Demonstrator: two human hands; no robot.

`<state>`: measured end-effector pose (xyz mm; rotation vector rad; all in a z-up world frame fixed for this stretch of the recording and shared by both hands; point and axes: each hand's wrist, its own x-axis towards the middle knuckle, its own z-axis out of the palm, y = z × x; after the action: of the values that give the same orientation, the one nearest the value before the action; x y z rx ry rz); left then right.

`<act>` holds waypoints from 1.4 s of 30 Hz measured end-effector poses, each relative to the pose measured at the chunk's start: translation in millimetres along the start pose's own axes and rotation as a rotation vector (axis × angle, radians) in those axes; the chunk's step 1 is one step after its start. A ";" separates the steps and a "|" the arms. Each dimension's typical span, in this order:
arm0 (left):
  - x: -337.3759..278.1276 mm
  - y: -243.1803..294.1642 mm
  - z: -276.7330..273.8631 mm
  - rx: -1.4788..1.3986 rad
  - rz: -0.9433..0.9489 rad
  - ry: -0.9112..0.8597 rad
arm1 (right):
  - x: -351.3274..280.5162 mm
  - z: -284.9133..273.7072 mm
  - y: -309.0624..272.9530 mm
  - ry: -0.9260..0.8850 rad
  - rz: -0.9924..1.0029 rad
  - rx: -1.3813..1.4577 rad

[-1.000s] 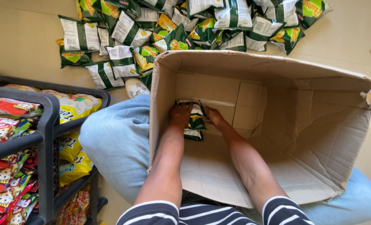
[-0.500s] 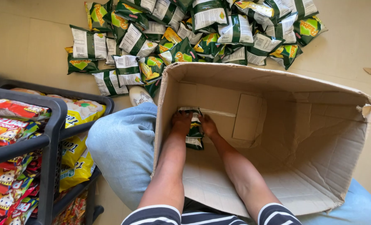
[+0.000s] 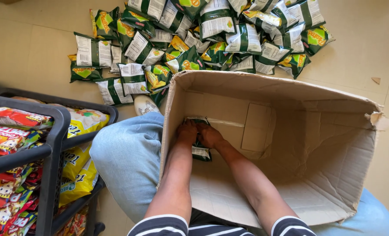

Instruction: Packing individual bags of snacks into a cardboard box.

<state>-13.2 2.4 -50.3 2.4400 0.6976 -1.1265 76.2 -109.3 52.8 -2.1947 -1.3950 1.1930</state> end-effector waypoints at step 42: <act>-187.6 -110.6 -364.0 -1.320 0.597 1.055 | -79.4 -323.1 -223.4 0.515 -0.774 -0.082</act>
<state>37.0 225.2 307.1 1.5829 0.5618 0.7815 169.1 -6.0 428.7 -1.5557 -1.7876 0.2801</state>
